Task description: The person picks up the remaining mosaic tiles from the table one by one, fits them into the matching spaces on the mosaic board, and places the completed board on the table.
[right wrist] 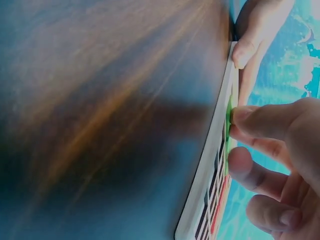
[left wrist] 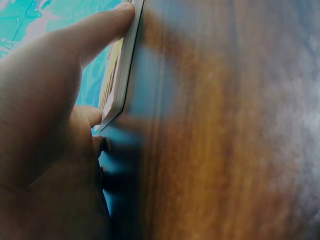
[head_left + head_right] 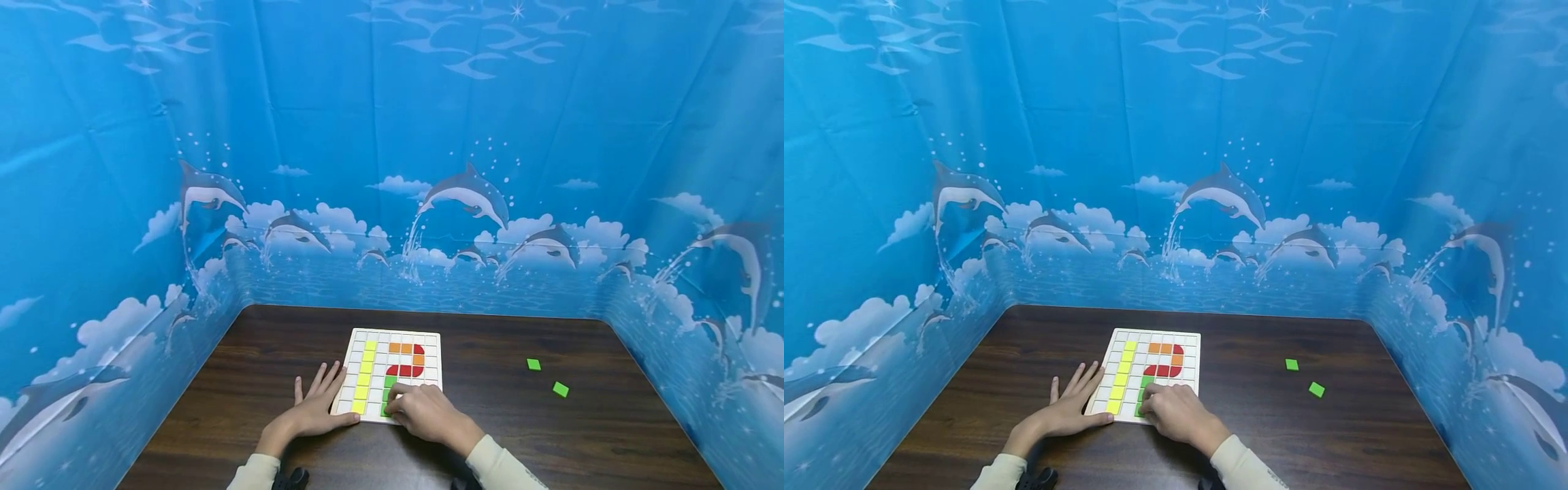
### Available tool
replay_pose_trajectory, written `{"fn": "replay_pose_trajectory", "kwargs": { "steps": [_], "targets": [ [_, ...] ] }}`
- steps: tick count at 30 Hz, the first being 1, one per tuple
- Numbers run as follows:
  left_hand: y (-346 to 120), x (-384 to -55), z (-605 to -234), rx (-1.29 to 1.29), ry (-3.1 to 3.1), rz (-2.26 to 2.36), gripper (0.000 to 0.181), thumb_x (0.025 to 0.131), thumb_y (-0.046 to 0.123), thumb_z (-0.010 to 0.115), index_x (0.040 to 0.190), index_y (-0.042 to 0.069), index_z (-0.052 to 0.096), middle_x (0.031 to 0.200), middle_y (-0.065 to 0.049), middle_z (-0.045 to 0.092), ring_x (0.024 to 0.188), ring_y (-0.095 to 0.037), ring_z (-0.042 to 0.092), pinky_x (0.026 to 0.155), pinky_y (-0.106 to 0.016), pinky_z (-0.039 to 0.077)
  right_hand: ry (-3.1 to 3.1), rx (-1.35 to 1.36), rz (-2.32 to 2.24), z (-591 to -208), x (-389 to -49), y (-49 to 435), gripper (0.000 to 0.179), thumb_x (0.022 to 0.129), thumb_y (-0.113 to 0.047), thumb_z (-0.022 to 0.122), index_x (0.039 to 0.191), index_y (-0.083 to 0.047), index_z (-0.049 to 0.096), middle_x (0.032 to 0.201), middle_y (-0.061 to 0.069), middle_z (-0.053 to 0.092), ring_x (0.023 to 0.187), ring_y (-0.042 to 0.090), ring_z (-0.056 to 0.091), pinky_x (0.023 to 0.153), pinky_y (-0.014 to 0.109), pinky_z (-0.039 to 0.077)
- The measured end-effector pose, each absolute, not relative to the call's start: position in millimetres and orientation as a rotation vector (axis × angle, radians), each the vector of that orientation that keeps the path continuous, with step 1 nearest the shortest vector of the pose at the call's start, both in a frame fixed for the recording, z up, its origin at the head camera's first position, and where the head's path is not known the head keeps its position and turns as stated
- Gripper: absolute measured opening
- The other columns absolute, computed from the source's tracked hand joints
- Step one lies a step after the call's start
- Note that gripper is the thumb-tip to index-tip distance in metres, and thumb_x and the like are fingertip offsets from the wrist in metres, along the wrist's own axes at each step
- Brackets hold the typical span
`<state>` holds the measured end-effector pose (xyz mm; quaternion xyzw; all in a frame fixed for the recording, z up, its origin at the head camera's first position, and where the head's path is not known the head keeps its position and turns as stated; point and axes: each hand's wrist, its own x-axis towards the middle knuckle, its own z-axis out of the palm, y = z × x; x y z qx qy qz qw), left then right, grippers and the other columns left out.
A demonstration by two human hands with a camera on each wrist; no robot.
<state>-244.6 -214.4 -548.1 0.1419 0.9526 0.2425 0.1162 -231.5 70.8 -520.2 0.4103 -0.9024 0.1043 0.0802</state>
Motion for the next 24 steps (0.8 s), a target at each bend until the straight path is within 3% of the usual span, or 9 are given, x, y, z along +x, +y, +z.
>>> {"fn": "replay_pose_trajectory", "kwargs": {
  "steps": [7, 12, 24],
  "targets": [
    [-218, -246, -563, 0.445, 2.805, 0.786, 0.114, 0.088, 0.078, 0.067, 0.173, 0.017, 0.02, 0.181, -0.01, 0.009, 0.167, -0.041, -0.002, 0.119, -0.078, -0.021, -2.742, 1.243, 0.346, -521, -229, 74, 0.021, 0.097, -0.02, 0.078, 0.115, -0.027, 0.085, 0.117, -0.012, 0.074, 0.087, 0.004, 0.07, 0.063, 0.019, 0.047],
    [-217, -241, -555, 0.477, 2.772, 0.827, 0.111, 0.091, 0.072, 0.069, 0.172, 0.013, 0.021, 0.181, -0.014, 0.01, 0.167, -0.044, -0.003, 0.117, -0.081, -0.022, -2.788, 1.196, 0.377, -525, -227, 74, 0.018, 0.097, -0.022, 0.078, 0.113, -0.027, 0.084, 0.116, -0.013, 0.073, 0.089, 0.004, 0.07, 0.067, 0.022, 0.052],
    [-221, -240, -572, 0.534, 2.812, 0.856, 0.111, 0.091, 0.077, 0.064, 0.173, 0.02, 0.018, 0.182, -0.009, 0.007, 0.167, -0.042, -0.006, 0.115, -0.081, -0.022, -2.799, 1.167, 0.401, -529, -220, 74, 0.014, 0.098, -0.026, 0.078, 0.11, -0.025, 0.084, 0.115, -0.013, 0.072, 0.084, 0.001, 0.065, 0.068, 0.021, 0.052]
  ]
}}
